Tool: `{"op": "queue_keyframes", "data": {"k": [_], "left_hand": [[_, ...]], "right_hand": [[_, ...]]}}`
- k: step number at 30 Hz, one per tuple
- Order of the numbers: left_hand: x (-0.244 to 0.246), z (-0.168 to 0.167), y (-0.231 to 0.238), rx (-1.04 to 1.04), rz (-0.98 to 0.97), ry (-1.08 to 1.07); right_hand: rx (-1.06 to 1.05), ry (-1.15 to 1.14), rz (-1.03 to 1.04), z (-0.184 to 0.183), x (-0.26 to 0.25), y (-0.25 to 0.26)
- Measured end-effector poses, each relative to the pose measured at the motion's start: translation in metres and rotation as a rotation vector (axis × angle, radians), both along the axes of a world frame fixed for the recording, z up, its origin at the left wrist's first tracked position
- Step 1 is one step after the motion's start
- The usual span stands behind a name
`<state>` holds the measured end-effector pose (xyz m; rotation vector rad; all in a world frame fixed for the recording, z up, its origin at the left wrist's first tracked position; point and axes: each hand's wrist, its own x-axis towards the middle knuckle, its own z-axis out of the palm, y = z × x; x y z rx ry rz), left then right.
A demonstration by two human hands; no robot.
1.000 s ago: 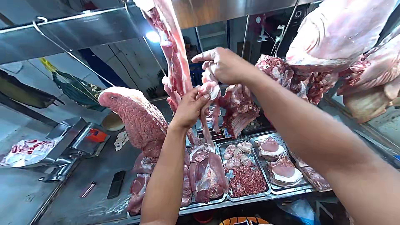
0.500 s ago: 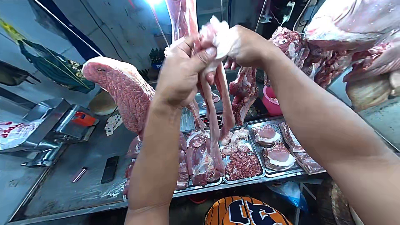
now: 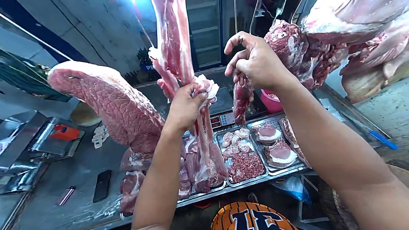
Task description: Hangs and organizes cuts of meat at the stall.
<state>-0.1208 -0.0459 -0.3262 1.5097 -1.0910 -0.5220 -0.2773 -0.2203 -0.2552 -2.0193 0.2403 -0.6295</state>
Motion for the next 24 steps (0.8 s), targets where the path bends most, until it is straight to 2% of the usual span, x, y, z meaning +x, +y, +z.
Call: {"op": "queue_keyframes", "data": {"k": [4,7,9,12,15,21,22,24], "left_hand": [[0.013,-0.014,-0.044,-0.026,0.105,-0.171],[0.032,-0.021,-0.092,-0.141,0.132,-0.249],[0.046,-0.028,-0.128,-0.144,0.162,-0.263],[0.069,-0.051,-0.181,0.050,0.168,-0.193],[0.094,-0.100,-0.219,0.223,0.123,-0.094],[0.146,-0.186,-0.229,0.511,0.380,-0.002],[0.156,-0.201,-0.230,0.563,0.361,-0.026],[0.166,-0.228,-0.236,0.675,0.197,-0.130]], "right_hand": [[-0.047,-0.021,-0.042,-0.005,0.002,0.000],[-0.066,-0.020,-0.073,-0.006,0.002,0.003],[-0.088,-0.015,-0.083,-0.006,0.001,0.003],[-0.108,-0.012,-0.113,-0.006,0.000,0.003],[-0.126,0.011,-0.137,-0.005,-0.002,0.004],[-0.116,0.037,-0.163,-0.004,-0.003,0.003],[-0.106,0.034,-0.162,-0.005,-0.004,0.003],[-0.080,0.034,-0.160,-0.006,-0.005,0.004]]}}
